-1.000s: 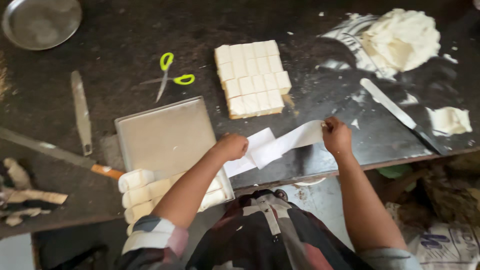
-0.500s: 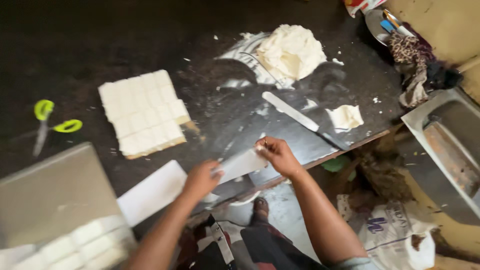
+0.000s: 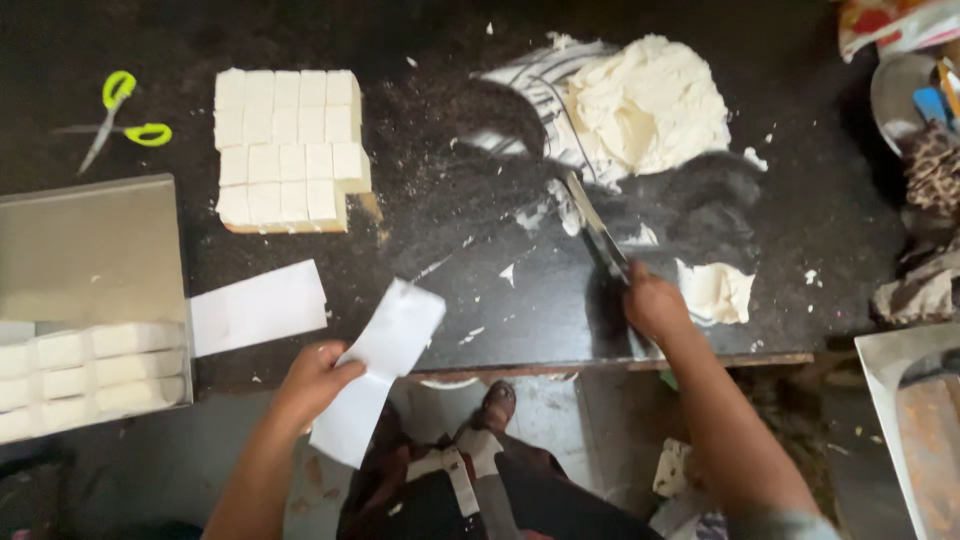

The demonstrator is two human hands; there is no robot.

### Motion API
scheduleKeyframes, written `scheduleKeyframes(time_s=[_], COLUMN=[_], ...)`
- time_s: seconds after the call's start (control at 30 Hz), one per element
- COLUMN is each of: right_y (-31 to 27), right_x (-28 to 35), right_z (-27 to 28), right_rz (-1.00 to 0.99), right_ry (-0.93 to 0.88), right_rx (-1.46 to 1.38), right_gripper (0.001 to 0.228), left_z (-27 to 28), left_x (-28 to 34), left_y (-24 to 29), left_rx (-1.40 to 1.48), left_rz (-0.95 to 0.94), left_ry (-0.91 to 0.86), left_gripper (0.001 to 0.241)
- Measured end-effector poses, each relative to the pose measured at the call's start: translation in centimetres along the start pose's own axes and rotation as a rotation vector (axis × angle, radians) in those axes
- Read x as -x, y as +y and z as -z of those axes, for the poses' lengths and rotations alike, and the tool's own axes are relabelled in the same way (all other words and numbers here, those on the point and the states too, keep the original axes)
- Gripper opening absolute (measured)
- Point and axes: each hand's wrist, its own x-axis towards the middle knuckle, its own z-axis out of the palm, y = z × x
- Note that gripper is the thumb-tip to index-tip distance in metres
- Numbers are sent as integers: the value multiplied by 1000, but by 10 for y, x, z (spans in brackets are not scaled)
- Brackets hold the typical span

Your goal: The person spreads cream onto paper strips with a spatula, wraps cake slices in the paper strips by hand, and places the wrapped cake slices into a tray.

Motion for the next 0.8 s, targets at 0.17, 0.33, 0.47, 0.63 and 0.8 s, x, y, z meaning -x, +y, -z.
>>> scheduleKeyframes(time_s=[0.17,0.33,0.47,0.63,0.8], right_y=[50,-64,-200,-114,-214], right_x=[45,26,127,170,150], right_z=[-6,-83,-131,-63,-137], right_rz=[-362,-198,214,-560,-216], right_ry=[20,-90,-207,-101,-209], right_rx=[-822,-41,-160,-875,91], right_gripper=[79,29,74,37,21], left_z=[24,54,78,118,137], left_x=[7,6,11,27,20], left_y=[-10,-13,-3,-42,-50], left_rx=[210,404,333,272,242], left_rz=[156,-7,-33,-162,-175], left_ry=[86,130,133,118,101], left_gripper=[23,24,25,31,48])
